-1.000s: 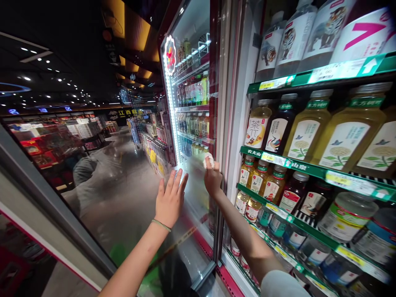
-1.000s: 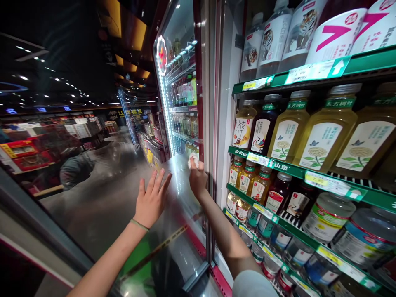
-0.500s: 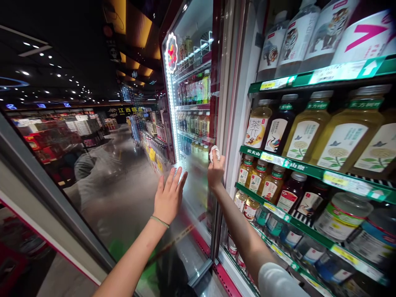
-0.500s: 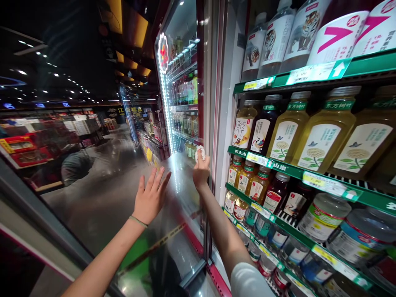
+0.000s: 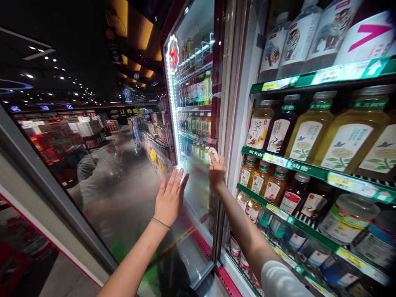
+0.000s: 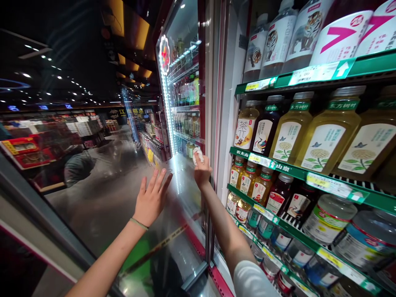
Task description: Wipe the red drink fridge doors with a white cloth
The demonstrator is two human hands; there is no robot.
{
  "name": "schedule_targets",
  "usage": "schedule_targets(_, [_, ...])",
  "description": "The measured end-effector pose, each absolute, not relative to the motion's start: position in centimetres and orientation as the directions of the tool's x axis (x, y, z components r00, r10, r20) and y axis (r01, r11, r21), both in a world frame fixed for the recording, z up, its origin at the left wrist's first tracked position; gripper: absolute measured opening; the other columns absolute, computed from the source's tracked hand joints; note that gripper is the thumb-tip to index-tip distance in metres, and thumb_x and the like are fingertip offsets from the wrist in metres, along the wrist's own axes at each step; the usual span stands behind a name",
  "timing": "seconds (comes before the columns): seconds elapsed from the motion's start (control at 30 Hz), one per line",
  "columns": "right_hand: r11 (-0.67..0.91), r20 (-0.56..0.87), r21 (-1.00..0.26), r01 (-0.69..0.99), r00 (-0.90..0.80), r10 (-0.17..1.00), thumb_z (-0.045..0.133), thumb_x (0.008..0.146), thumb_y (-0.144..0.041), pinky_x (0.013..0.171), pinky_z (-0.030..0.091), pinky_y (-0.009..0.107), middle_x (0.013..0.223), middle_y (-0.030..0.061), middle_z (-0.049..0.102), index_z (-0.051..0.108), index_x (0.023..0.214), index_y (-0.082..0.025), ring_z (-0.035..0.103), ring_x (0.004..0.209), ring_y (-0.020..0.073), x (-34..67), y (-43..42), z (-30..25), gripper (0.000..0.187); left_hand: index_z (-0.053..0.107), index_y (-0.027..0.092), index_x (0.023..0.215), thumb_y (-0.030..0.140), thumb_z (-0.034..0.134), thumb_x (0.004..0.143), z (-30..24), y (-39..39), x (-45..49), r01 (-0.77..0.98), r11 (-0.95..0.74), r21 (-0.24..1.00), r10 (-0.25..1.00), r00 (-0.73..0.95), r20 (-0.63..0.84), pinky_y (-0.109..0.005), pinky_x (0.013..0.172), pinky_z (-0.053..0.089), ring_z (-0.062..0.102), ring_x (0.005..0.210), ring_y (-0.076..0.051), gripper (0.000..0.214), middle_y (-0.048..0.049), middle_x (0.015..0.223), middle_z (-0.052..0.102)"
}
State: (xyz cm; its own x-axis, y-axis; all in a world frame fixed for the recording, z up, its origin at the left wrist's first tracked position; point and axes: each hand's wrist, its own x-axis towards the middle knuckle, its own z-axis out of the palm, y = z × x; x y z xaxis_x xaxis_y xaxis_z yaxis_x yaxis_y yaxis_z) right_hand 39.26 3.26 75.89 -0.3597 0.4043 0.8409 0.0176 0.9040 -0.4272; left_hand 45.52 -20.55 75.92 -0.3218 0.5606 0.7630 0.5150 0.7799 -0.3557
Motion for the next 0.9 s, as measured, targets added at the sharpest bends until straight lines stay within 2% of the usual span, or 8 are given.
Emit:
schedule_targets(0.1, [0.903,0.848,-0.429,0.028,-0.332,0.413,0.038,0.09,-0.004,0.068,0.044,0.025,0.124,0.0145,0.063,0.068,0.139,-0.019,0.061,0.088,0.018,39.1,3.1,76.3,0.059,0.024,0.027,0.163,0.02,0.049,0.1,75.8,-20.6,45.5,0.498,0.782,-0.374,0.567,-0.321,0.758,-0.046,0.132,-0.005,0.025,0.159,-0.023,0.069,-0.0017,0.168,0.028])
schedule_targets(0.23, [0.939,0.872,-0.345,-0.007,-0.374,0.317,0.047,0.092,-0.01,0.067,0.042,0.023,0.114,0.0081,0.068,0.078,0.123,-0.029,0.059,0.079,0.0146,39.1,2.8,76.9,0.048,0.024,0.026,0.163,0.02,0.048,0.099,75.8,-20.7,45.4,0.499,0.779,-0.379,0.575,-0.328,0.749,-0.047,0.133,-0.001,0.023,0.159,-0.024,0.068,-0.0031,0.168,0.029])
schedule_targets(0.37, [0.927,0.87,-0.374,0.032,-0.334,0.363,0.044,0.09,-0.004,0.064,0.039,0.023,0.12,0.0105,0.065,0.07,0.135,-0.026,0.057,0.077,0.0142,39.2,2.4,77.2,0.057,0.024,0.026,0.163,0.018,0.048,0.099,75.8,-20.7,45.4,0.481,0.783,-0.393,0.576,-0.325,0.75,-0.048,0.133,0.003,0.022,0.159,-0.024,0.069,-0.0035,0.168,0.028])
schedule_targets(0.5, [0.97,0.893,-0.238,-0.038,-0.403,0.203,0.051,0.092,-0.012,0.066,0.039,0.023,0.108,0.0094,0.068,0.075,0.129,-0.03,0.055,0.075,0.0138,39.5,1.7,77.6,0.047,0.026,0.024,0.163,0.02,0.049,0.099,75.8,-20.8,45.6,0.471,0.779,-0.413,0.588,-0.324,0.741,-0.048,0.133,0.0,0.018,0.16,-0.024,0.068,-0.0033,0.169,0.025])
schedule_targets(0.63, [0.943,0.874,-0.33,0.034,-0.366,0.319,0.046,0.093,-0.009,0.065,0.039,0.022,0.116,0.0115,0.067,0.072,0.135,-0.028,0.057,0.078,0.0143,39.9,1.3,78.2,0.053,0.029,0.023,0.162,0.021,0.049,0.099,75.9,-20.8,45.8,0.46,0.777,-0.43,0.599,-0.329,0.73,-0.047,0.133,-0.003,0.016,0.161,-0.024,0.066,-0.0026,0.169,0.024])
schedule_targets(0.73, [0.969,0.868,-0.24,-0.052,-0.459,0.19,0.052,0.094,-0.016,0.067,0.041,0.022,0.108,0.0103,0.069,0.074,0.131,-0.028,0.057,0.078,0.0141,40.0,0.9,78.6,0.045,0.029,0.021,0.162,0.023,0.048,0.1,76.0,-20.7,46.0,0.456,0.78,-0.429,0.597,-0.335,0.729,-0.047,0.133,-0.005,0.015,0.161,-0.024,0.065,-0.0022,0.17,0.021])
schedule_targets(0.83, [0.954,0.878,-0.3,-0.021,-0.398,0.267,0.049,0.094,-0.013,0.071,0.043,0.022,0.114,0.0103,0.067,0.074,0.131,-0.028,0.06,0.084,0.0144,40.2,0.7,78.8,0.046,0.026,0.021,0.163,0.024,0.047,0.101,75.9,-20.6,46.0,0.467,0.783,-0.411,0.592,-0.358,0.722,-0.047,0.133,-0.003,0.015,0.161,-0.024,0.066,-0.0024,0.17,0.02])
schedule_targets(0.9, [0.96,0.882,-0.278,-0.041,-0.406,0.239,0.049,0.093,-0.011,0.072,0.043,0.022,0.115,0.0095,0.067,0.076,0.127,-0.029,0.06,0.084,0.0142,40.3,0.5,78.9,0.047,0.023,0.021,0.163,0.024,0.048,0.1,75.8,-20.6,46.1,0.481,0.783,-0.395,0.59,-0.375,0.715,-0.048,0.134,0.001,0.016,0.161,-0.024,0.068,-0.0031,0.17,0.021])
